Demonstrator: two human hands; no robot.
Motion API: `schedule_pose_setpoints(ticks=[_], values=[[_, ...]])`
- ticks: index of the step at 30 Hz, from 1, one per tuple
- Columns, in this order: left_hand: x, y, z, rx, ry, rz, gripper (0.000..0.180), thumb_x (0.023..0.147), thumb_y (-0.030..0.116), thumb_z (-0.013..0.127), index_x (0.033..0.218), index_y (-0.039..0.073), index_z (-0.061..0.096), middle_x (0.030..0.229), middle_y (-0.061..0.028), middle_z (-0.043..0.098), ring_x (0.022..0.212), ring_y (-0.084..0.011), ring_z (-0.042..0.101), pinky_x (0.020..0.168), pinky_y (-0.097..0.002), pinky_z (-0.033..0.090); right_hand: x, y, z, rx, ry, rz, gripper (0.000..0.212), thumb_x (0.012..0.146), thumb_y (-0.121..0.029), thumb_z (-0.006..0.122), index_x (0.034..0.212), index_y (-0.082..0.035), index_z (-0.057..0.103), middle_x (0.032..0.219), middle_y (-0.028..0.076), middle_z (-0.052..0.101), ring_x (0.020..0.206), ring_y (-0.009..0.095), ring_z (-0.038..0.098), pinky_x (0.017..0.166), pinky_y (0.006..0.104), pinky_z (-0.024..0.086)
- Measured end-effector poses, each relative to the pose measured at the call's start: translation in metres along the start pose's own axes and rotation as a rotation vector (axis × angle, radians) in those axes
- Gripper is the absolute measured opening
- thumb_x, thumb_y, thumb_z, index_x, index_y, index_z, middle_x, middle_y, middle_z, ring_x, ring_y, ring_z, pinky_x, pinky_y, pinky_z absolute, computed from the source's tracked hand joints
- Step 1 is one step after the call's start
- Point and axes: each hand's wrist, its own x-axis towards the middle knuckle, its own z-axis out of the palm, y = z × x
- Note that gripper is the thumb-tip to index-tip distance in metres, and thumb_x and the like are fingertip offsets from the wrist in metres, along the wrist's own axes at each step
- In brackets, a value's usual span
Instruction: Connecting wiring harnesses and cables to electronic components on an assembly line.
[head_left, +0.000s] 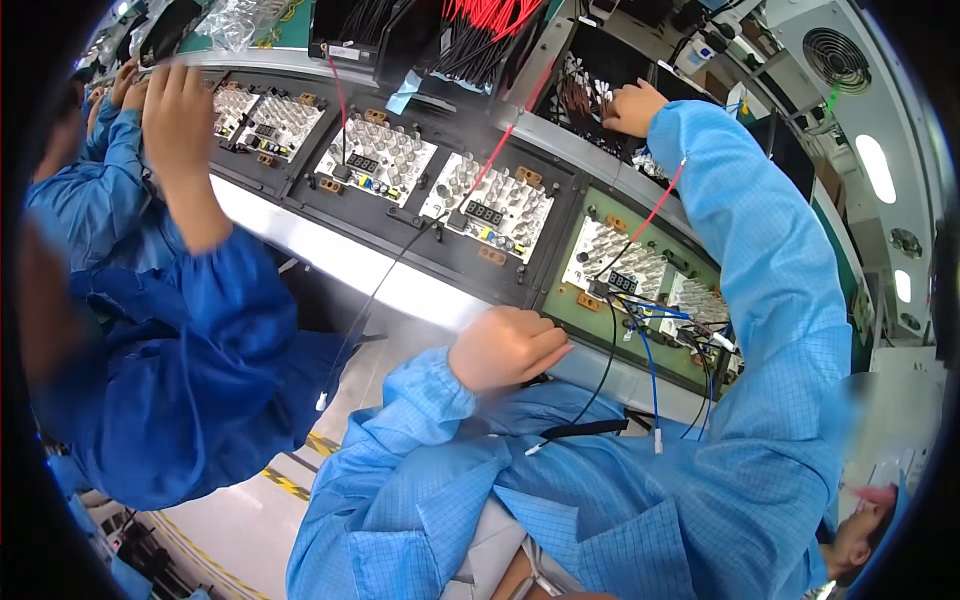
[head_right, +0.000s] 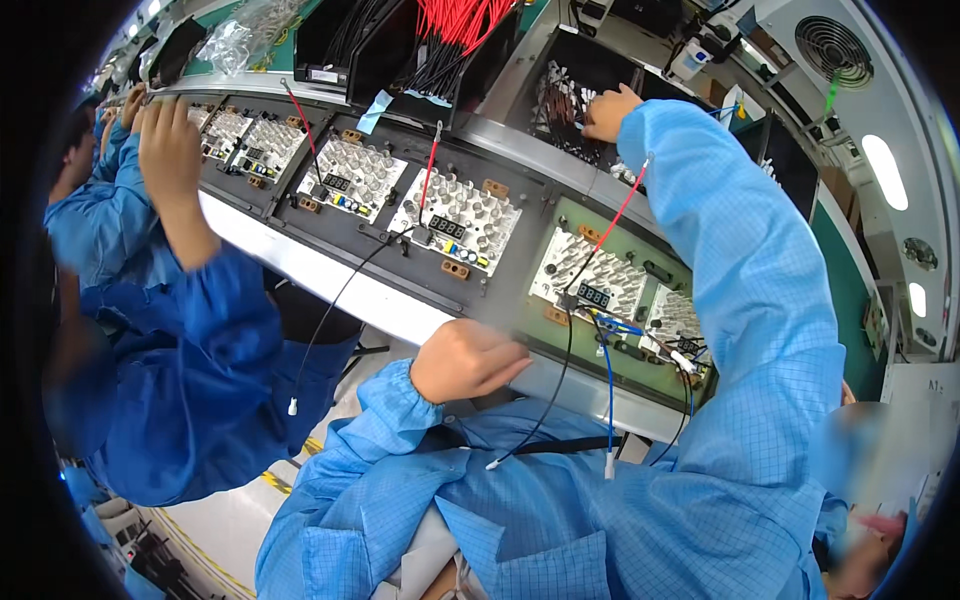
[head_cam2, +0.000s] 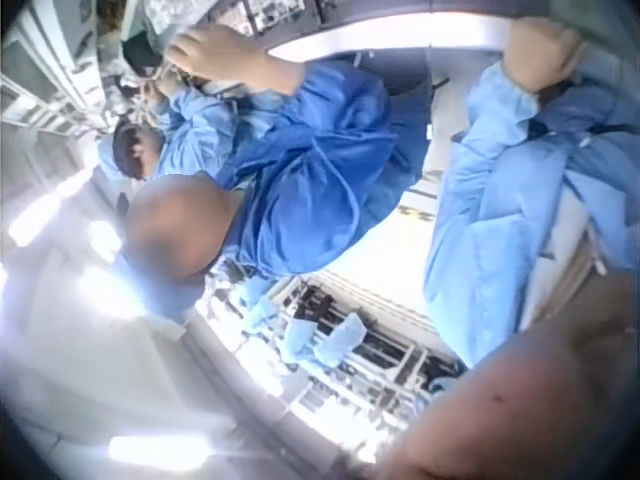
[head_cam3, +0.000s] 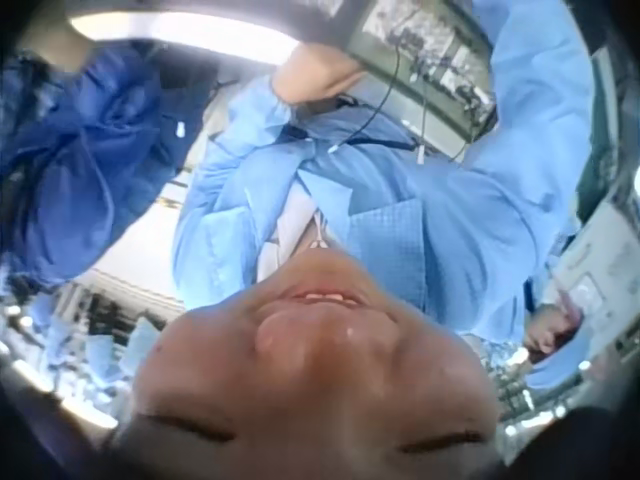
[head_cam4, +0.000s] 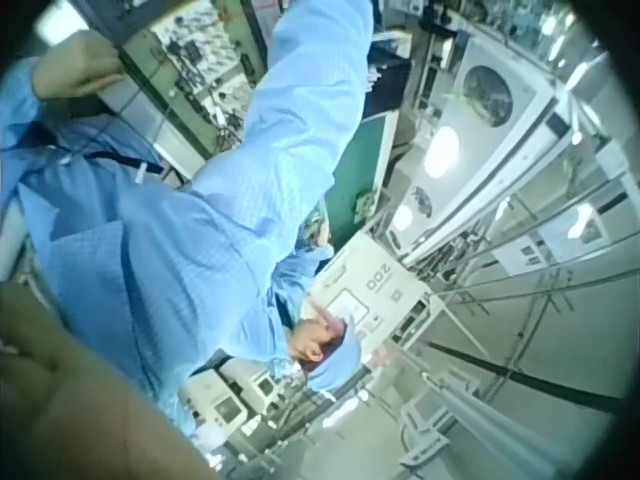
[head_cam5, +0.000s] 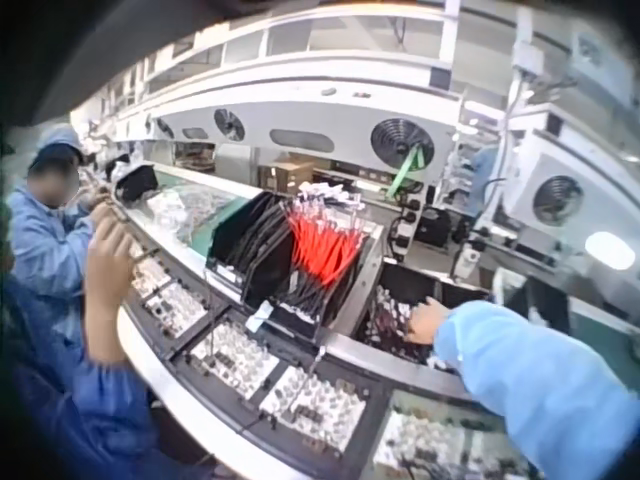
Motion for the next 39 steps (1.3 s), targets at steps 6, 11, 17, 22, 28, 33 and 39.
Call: schedule_pose_setpoints(ticks=[6, 11, 17, 22, 28, 33, 39], values=[[0.002, 0.004, -0.005, -0.004, -0.004, 0.001, 0.013, 0.080, 0.018, 0.067, 0.074, 0.009, 0.059, 0.061, -0.0053, 0.051, 0.055, -0.0241, 0.055, 0.049, -0.0364, 0.043, 0.021, -0.013, 0.019, -0.028, -0.176, 0.283, 0.043, 0.084, -0.046, 0.055, 0.103, -0.011, 0.068, 0.109, 0.010, 0.066, 0.112, 0.027, 0.056, 0.105, 0.0671, 0.017], [0.000, 0.004, -0.006, 0.001, -0.019, -0.018, 0.012, 0.080, 0.018, 0.066, 0.074, 0.008, 0.060, 0.062, -0.0059, 0.053, 0.056, -0.0240, 0.056, 0.050, -0.0363, 0.044, 0.030, -0.012, 0.018, -0.023, -0.181, 0.305, 0.036, 0.080, -0.037, 0.061, 0.103, -0.011, 0.068, 0.107, 0.010, 0.067, 0.108, 0.029, 0.059, 0.105, 0.0648, 0.019], [-0.004, 0.003, -0.005, 0.000, -0.028, -0.033, 0.012, 0.080, 0.017, 0.067, 0.073, 0.008, 0.060, 0.062, -0.0061, 0.053, 0.056, -0.0243, 0.056, 0.050, -0.0363, 0.044, 0.029, 0.000, -0.005, 0.301, -0.062, 0.351, 0.030, 0.079, -0.033, 0.061, 0.094, -0.008, 0.071, 0.095, 0.016, 0.068, 0.093, 0.032, 0.065, 0.084, 0.0422, 0.048], [-0.003, 0.001, -0.004, -0.012, 0.005, -0.022, 0.012, 0.079, 0.016, 0.067, 0.072, 0.008, 0.061, 0.062, -0.0065, 0.054, 0.055, -0.0254, 0.056, 0.050, -0.0367, 0.044, 0.006, 0.046, -0.031, 1.090, -0.117, 0.275, 0.027, 0.091, -0.038, 0.055, 0.080, -0.014, 0.061, 0.063, -0.005, 0.051, 0.059, 0.008, 0.051, 0.058, 0.0269, 0.046], [0.000, -0.003, -0.011, 0.010, 0.019, -0.025, 0.009, 0.079, 0.016, 0.068, 0.076, 0.009, 0.064, 0.064, -0.0083, 0.057, 0.056, -0.0279, 0.056, 0.051, -0.0376, 0.045, -0.047, 0.058, -0.073, 1.590, -0.083, 0.361, 0.026, 0.095, -0.039, 0.053, 0.085, -0.016, 0.054, 0.064, -0.011, 0.043, 0.057, 0.003, 0.043, 0.064, 0.0233, 0.048], [-0.002, -0.011, -0.013, 0.012, -0.035, -0.032, 0.008, 0.080, 0.014, 0.066, 0.083, 0.007, 0.067, 0.073, -0.0098, 0.064, 0.064, -0.0297, 0.061, 0.058, -0.0369, 0.050, -0.085, 0.047, -0.117, 1.602, 0.180, 0.090, 0.021, 0.094, -0.030, 0.057, 0.084, -0.011, 0.052, 0.065, -0.006, 0.048, 0.060, 0.004, 0.052, 0.063, 0.0206, 0.048], [-0.015, 0.018, -0.025, -0.545, 0.173, -0.390, 0.021, 0.090, 0.010, 0.054, 0.106, 0.000, 0.065, 0.095, -0.0117, 0.067, 0.083, -0.0200, 0.065, 0.072, -0.0295, 0.051, -0.194, -0.061, -0.240, 1.209, 0.094, -0.163, 0.015, 0.093, -0.018, 0.056, 0.089, -0.004, 0.058, 0.074, 0.004, 0.064, 0.068, 0.008, 0.062, 0.059, 0.0206, 0.047]])
